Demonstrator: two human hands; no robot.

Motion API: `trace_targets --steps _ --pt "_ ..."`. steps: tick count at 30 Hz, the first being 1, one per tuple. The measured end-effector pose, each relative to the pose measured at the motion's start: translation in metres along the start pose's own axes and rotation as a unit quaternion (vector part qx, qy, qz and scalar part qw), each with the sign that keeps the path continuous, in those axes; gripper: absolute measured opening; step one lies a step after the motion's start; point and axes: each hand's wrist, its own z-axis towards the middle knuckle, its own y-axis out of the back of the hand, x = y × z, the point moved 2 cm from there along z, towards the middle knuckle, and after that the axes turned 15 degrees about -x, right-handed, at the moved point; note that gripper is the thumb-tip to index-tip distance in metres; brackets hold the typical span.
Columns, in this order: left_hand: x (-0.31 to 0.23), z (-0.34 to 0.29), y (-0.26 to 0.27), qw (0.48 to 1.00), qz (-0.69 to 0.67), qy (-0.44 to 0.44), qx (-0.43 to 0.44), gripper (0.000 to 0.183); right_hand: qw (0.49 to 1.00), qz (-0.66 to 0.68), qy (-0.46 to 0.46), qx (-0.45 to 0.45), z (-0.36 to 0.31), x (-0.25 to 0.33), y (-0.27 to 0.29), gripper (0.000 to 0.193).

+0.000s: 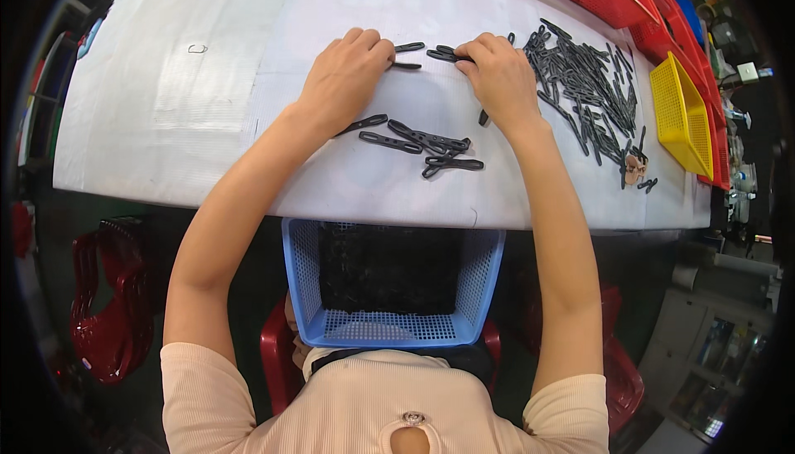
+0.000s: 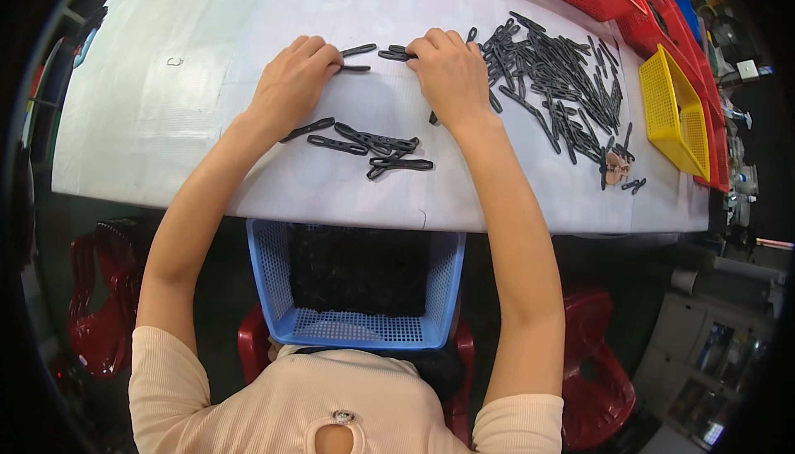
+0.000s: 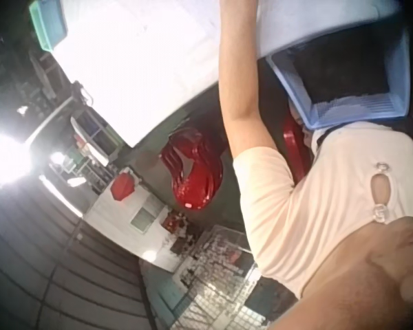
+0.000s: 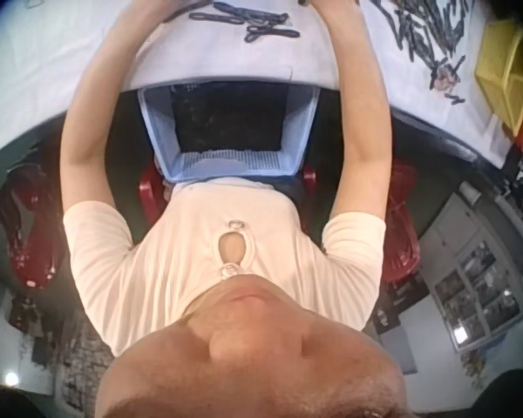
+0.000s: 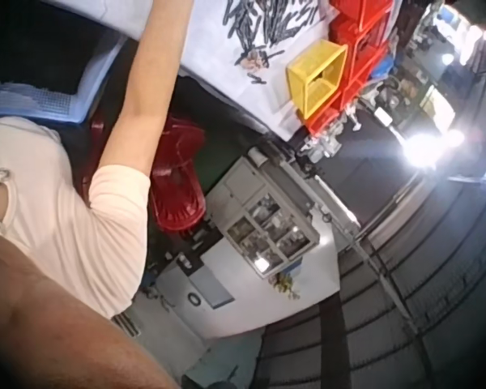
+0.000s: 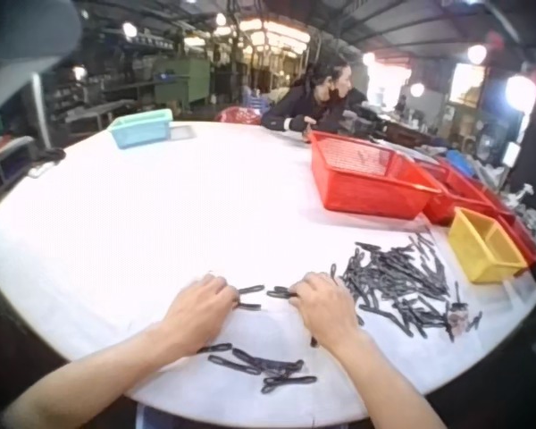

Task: The person sorts black plastic components on a white table by picking them from a blue basket and arranging them into lines.

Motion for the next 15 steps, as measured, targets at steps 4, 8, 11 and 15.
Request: trace_targets --steps 4,8,11,15 --pt "-0.002 -0.004 0.013 0.980 -0.112 0.121 0.109 0.010 0.990 -0.070 0.115 -0.036 -0.003 -0.002 -0.006 0.006" --pt "-0.004 0.001 0.006 0.994 -0.073 0.081 -0.011 0.011 0.991 -0.089 0.098 -0.013 0.001 -0.002 -0.003 0.008" --pt "0.001 0.005 -0.005 0.994 -0.054 0.043 -0.091 0.011 0.955 0.165 -0.174 0.174 0.007 0.011 0.010 0.007" --pt "0.012 0.008 -0.014 0.998 -0.023 0.033 -0.045 0.013 0.993 0.051 -0.079 0.075 0.015 0.006 0.009 0.008"
